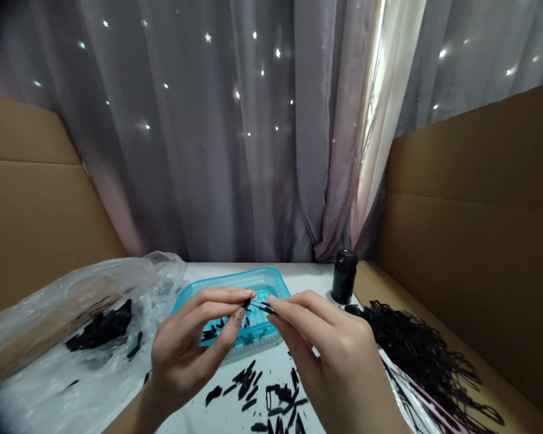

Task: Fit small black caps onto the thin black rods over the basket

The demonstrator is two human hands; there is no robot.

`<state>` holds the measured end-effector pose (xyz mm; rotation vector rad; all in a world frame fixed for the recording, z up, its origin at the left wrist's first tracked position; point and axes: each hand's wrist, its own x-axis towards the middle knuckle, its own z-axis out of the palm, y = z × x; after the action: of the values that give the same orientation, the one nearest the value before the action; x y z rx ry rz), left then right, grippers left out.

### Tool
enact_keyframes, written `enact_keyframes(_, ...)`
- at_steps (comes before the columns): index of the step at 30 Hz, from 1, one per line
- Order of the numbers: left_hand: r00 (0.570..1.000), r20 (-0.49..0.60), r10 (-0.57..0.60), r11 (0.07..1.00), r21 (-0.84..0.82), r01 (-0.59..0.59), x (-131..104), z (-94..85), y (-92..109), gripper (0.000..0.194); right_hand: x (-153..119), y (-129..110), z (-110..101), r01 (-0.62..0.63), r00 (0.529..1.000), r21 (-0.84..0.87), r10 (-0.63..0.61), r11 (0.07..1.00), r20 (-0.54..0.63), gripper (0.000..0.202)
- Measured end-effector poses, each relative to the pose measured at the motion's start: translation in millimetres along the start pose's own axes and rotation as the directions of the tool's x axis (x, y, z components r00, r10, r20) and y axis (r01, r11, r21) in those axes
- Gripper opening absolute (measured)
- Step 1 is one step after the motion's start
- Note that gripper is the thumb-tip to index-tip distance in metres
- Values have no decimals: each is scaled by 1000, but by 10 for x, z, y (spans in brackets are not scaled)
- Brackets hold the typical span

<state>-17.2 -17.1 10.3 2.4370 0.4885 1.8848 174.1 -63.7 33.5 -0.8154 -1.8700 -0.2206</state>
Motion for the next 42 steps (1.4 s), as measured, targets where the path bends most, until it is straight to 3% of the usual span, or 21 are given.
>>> enact_keyframes(6,1000,-11,10,1000,16,-10,9,-2,-10,25,-8,-7,18,1,1000,5,-1,1000,-17,20)
enact_keyframes(12,999,-26,41,999,6,-41,3,-2,-15,25,-38,-8,44,58,997,-99,-62,993,-47,20)
enact_keyframes(14,999,-46,-12,1000,-28,10,-10,10,-1,25,-41,-13,48,80,994,-111,-87,991,-61,21)
enact_keyframes(17,980,-52,-192,967,-181,180,-24,33,31,23,-34,-22,59,102,990,-107,-112,989,-85,21)
enact_keyframes(20,923,-9,-384,854,-382,352,-22,50,61,19,-33,-25,81,110,987,-95,-120,989,-107,23)
enact_keyframes(24,842,94,-531,647,-597,474,-8,53,74,15,-44,-28,101,128,979,-88,-140,988,-147,23)
enact_keyframes(29,769,243,-591,347,-784,514,47,47,98,13,-23,-51,105,143,972,-45,-149,989,-181,21)
enact_keyframes(32,742,286,-606,224,-834,504,83,52,118,12,10,-61,114,141,973,-17,-142,990,-184,21)
enact_keyframes(35,719,319,-617,168,-840,516,85,70,122,12,39,-74,122,152,976,43,-143,988,-166,20)
enact_keyframes(40,674,326,-663,171,-811,560,70,118,100,15,27,-119,114,199,971,55,-190,978,-143,17)
enact_keyframes(42,681,319,-660,179,-813,554,68,127,79,16,9,-117,102,211,968,38,-204,977,-143,17)
